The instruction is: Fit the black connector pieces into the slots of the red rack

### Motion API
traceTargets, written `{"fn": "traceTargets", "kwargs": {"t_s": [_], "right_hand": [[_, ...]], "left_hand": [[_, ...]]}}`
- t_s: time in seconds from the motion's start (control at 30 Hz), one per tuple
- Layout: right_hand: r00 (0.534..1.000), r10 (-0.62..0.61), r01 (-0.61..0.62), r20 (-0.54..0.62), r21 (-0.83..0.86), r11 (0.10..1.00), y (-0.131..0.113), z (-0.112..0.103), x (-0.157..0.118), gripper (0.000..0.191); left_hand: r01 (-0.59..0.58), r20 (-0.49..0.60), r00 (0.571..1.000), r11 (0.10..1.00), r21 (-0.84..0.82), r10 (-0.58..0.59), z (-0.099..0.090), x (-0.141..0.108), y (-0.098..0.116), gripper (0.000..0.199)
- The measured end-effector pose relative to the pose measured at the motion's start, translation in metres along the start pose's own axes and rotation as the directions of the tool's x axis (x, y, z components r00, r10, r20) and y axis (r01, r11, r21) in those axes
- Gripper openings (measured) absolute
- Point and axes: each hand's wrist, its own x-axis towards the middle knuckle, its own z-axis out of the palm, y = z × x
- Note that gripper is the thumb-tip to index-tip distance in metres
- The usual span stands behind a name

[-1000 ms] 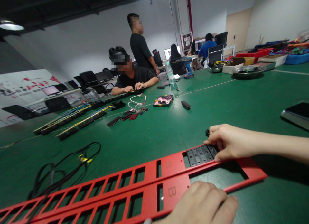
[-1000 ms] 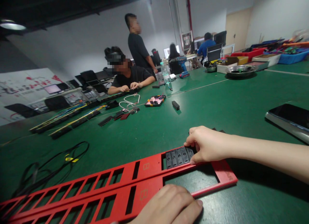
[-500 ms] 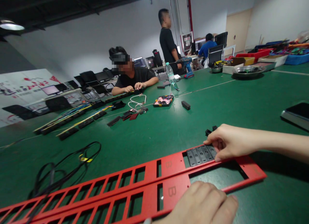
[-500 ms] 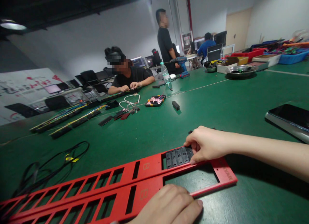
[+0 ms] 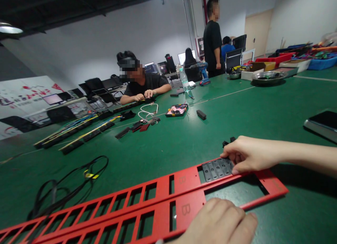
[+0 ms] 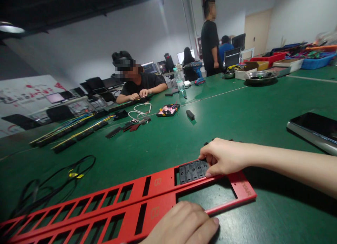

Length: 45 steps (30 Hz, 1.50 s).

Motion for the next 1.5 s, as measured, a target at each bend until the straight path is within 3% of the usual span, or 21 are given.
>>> {"fn": "traceTargets", "kwargs": {"t_s": [0.5,0.7,1.03,1.27,1.5], "right_hand": [[0.999,0.035,-0.039,-0.042,-0.105,0.994,-0.008,0.001,-0.001,0.032],[0.992,0.073,-0.089,-0.107,-0.153,0.984,-0.013,0.004,-0.001,0.027],[0.979,0.027,-0.071,-0.204,-0.213,0.974,-0.007,0.013,0.005,0.022],[0.941,-0.085,-0.101,-0.327,-0.513,0.853,-0.006,0.033,0.007,0.019],[0.939,-0.155,-0.102,-0.306,-0.682,0.724,-0.007,0.045,0.004,0.01]], "left_hand": [[-0.031,0.003,1.0,0.999,0.012,0.031,0.004,-0.001,-0.002,0.023],[-0.025,0.009,1.0,0.999,0.038,0.025,0.005,-0.002,-0.002,0.022],[-0.033,-0.018,0.999,0.995,0.092,0.035,0.001,0.001,-0.001,0.02],[-0.04,-0.028,0.999,0.996,0.077,0.042,0.003,0.0,-0.001,0.021],[-0.04,-0.038,0.998,0.997,0.073,0.043,0.004,-0.001,-0.002,0.022]]}}
